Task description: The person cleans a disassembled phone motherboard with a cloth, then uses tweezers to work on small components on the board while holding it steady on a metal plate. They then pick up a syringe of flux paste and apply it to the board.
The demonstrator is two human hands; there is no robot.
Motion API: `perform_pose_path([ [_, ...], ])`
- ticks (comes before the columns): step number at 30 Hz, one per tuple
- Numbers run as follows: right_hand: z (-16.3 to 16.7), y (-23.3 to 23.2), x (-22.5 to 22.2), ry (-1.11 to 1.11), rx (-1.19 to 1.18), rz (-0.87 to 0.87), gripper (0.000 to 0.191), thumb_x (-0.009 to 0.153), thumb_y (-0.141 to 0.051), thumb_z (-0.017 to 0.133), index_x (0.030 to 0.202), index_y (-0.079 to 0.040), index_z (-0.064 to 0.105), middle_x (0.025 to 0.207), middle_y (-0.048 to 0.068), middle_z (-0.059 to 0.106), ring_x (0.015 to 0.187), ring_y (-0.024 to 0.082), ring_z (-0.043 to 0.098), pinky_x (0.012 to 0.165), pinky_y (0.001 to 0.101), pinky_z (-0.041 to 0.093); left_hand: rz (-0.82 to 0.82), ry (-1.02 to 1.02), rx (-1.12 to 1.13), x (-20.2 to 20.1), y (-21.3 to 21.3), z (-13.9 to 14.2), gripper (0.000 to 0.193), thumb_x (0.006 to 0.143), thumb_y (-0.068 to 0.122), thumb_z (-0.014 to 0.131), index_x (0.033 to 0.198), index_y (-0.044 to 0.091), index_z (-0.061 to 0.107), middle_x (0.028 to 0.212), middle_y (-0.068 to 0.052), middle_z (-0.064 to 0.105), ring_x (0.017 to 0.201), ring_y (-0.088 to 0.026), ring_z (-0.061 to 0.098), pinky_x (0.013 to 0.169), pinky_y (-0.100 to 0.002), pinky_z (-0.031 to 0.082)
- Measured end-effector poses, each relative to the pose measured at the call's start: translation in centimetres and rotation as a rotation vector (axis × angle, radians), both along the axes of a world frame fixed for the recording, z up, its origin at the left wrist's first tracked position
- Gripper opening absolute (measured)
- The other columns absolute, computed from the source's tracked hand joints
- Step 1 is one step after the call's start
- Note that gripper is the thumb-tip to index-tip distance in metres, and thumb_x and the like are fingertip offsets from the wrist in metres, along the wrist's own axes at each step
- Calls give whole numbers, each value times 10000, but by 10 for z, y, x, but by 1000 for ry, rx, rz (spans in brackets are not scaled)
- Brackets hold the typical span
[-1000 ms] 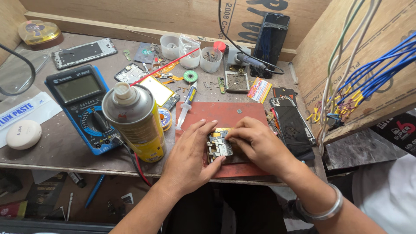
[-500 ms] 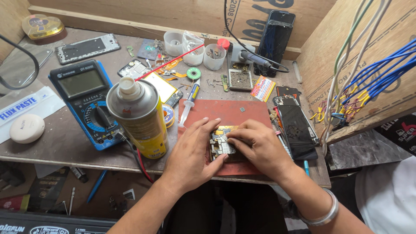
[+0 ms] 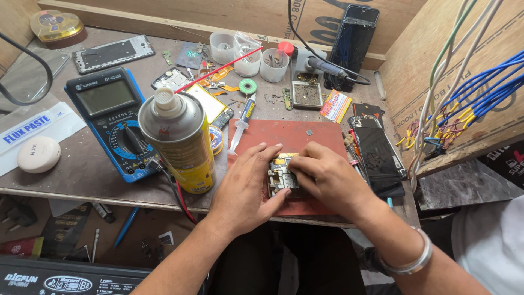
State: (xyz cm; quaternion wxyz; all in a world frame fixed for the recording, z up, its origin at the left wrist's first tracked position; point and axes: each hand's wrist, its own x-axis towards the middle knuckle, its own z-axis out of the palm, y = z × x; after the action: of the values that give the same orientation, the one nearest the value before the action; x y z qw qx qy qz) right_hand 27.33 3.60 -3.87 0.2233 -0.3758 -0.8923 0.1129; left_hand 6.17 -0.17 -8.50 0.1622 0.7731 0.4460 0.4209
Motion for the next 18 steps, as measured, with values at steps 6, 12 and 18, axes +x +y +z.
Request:
perform_pose_path([
  [6, -1, 0, 1, 3, 9, -58, 133, 853, -132, 753, 963, -59, 741, 901, 95, 652, 800, 278, 679, 729, 395, 550, 2, 12, 22, 0, 0, 0, 780, 792, 293, 822, 1443, 69, 454, 1374, -204, 578, 1359, -373, 510, 1106, -467, 421],
  [12, 0, 2, 6, 17, -29, 31, 150, 848, -114, 733, 984, -51, 738, 919, 94, 663, 814, 277, 691, 725, 382, 562, 2, 0, 7, 0, 0, 1, 773, 789, 290, 824, 1437, 76, 460, 1365, -204, 578, 1352, -374, 511, 1102, -464, 426],
  [18, -4, 2, 0, 119, -67, -58, 145, 888, -148, 738, 995, -51, 742, 902, 98, 659, 795, 264, 693, 715, 372, 558, 4, 7, 27, 0, 0, 1, 773, 789, 290, 826, 1436, 77, 460, 1373, -203, 577, 1347, -370, 515, 1099, -463, 426],
])
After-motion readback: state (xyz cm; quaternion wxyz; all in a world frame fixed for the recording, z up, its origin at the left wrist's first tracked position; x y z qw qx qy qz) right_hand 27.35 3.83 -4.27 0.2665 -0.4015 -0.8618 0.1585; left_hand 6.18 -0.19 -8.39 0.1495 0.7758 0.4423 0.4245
